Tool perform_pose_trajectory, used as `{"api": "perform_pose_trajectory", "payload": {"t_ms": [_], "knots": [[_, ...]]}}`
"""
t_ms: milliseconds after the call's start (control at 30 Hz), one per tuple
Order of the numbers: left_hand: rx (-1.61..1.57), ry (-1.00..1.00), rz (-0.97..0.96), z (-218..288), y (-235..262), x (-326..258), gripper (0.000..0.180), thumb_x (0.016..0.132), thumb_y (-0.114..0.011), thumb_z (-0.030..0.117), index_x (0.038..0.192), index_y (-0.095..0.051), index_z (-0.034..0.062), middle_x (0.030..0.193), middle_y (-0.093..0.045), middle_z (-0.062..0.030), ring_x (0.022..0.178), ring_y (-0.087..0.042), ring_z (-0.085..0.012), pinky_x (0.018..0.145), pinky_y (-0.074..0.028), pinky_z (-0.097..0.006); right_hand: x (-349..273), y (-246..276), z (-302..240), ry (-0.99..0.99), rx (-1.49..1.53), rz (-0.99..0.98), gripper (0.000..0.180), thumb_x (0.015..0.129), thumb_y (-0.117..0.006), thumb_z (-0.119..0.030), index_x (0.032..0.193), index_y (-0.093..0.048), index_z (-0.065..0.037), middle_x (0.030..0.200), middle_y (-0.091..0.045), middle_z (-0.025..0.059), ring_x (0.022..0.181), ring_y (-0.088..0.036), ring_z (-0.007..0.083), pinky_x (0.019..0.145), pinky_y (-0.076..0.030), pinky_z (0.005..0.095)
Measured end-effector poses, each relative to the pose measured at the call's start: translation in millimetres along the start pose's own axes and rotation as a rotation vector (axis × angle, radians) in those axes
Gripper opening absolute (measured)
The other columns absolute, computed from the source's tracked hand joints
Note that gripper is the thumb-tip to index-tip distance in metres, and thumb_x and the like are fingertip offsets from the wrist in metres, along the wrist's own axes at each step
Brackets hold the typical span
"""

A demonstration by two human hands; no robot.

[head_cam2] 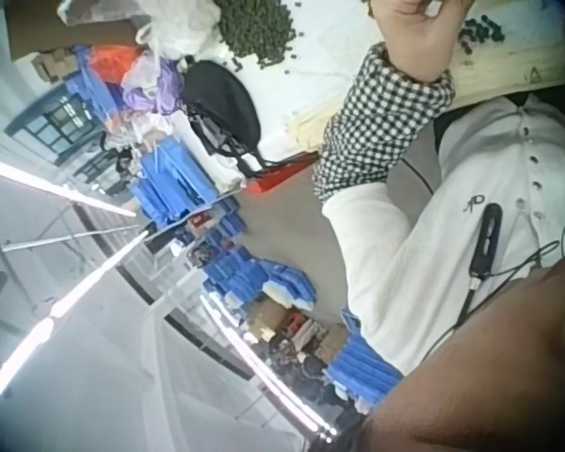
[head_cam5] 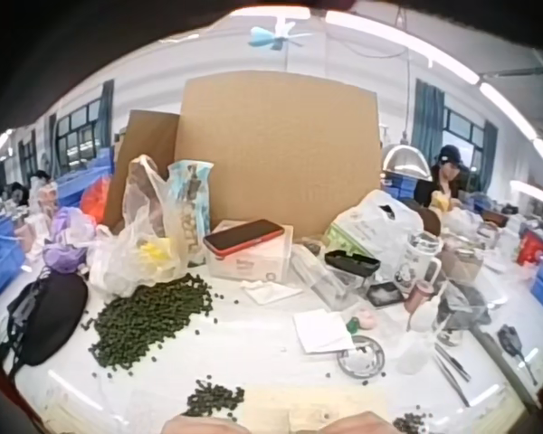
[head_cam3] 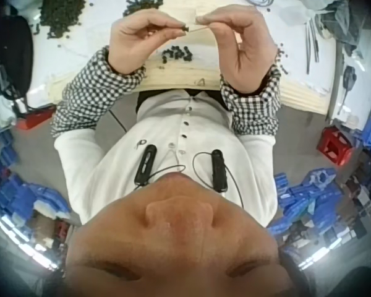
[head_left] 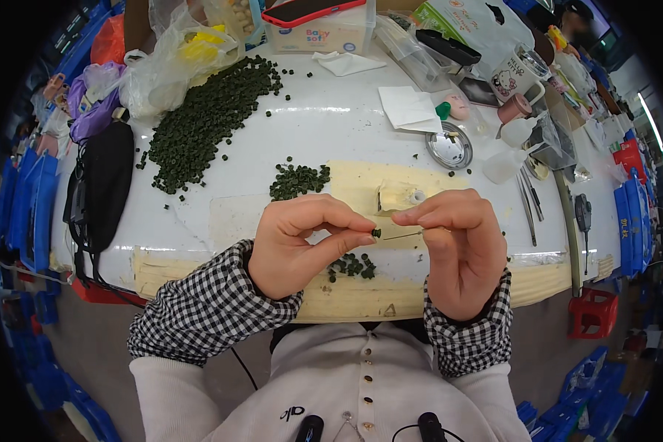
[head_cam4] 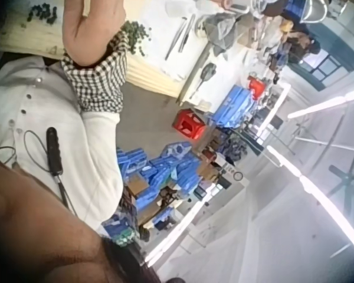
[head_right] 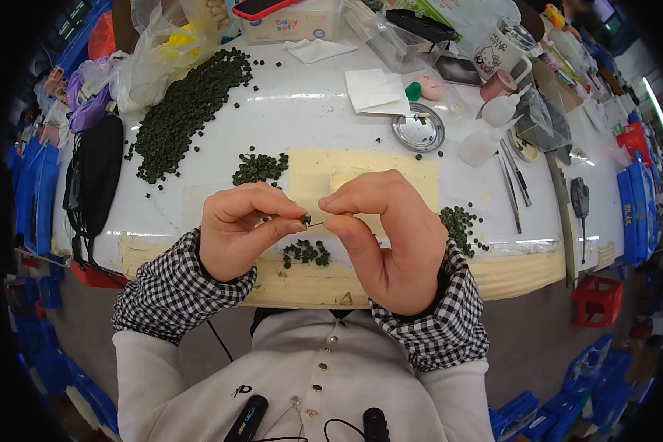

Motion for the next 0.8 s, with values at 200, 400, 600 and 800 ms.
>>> {"api": "perform_pose_trajectory", "payload": {"t_ms": [200,400,600,800], "knots": [[-0.004,-0.001,-0.017,0,-2,0,0.017,0.082,-0.066,-0.01,0.098,-0.068,-0.0049,0.093,-0.067,-0.0131,0.086,-0.065,-0.0171,0.077,-0.052,-0.027,-2,-11,7,-0.06,0.07,-0.053,0.008,0.089,-0.064,-0.001,0.095,-0.058,0.001,0.089,-0.065,0.0128,0.077,-0.066,0.0217,0.069,-0.053,0.0286],[-0.009,-0.021,-0.019,1,-2,1,0.017,0.083,-0.066,-0.009,0.099,-0.068,-0.0036,0.092,-0.068,-0.0122,0.084,-0.065,-0.0158,0.076,-0.052,-0.026,3,-11,0,0.012,0.018,-0.079,0.011,0.088,-0.066,-0.002,0.094,-0.058,0.001,0.086,-0.065,0.013,0.075,-0.065,0.0225,0.068,-0.053,0.0291],[-0.013,-0.04,0.002,-2,-1,1,0.015,0.085,-0.067,-0.004,0.099,-0.069,-0.0007,0.089,-0.069,-0.0101,0.081,-0.066,-0.0126,0.074,-0.052,-0.024,5,-12,-5,0.071,-0.035,-0.095,0.012,0.087,-0.067,-0.002,0.094,-0.058,0.001,0.084,-0.065,0.0128,0.074,-0.065,0.023,0.067,-0.052,0.0294],[0.009,-0.023,0.004,-4,0,-1,0.015,0.084,-0.067,-0.006,0.098,-0.069,-0.0025,0.09,-0.068,-0.0112,0.082,-0.065,-0.014,0.075,-0.052,-0.025,3,-9,0,0.004,0.014,-0.044,0.008,0.088,-0.065,-0.001,0.092,-0.059,0.001,0.085,-0.065,0.0122,0.075,-0.065,0.0219,0.068,-0.052,0.029]]}}
Point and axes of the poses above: each hand's wrist, its own x-axis towards the middle knuckle, its own y-axis out of the back of the hand, z = x × y, the point moved 9 cm from there along x, towards the middle knuckle
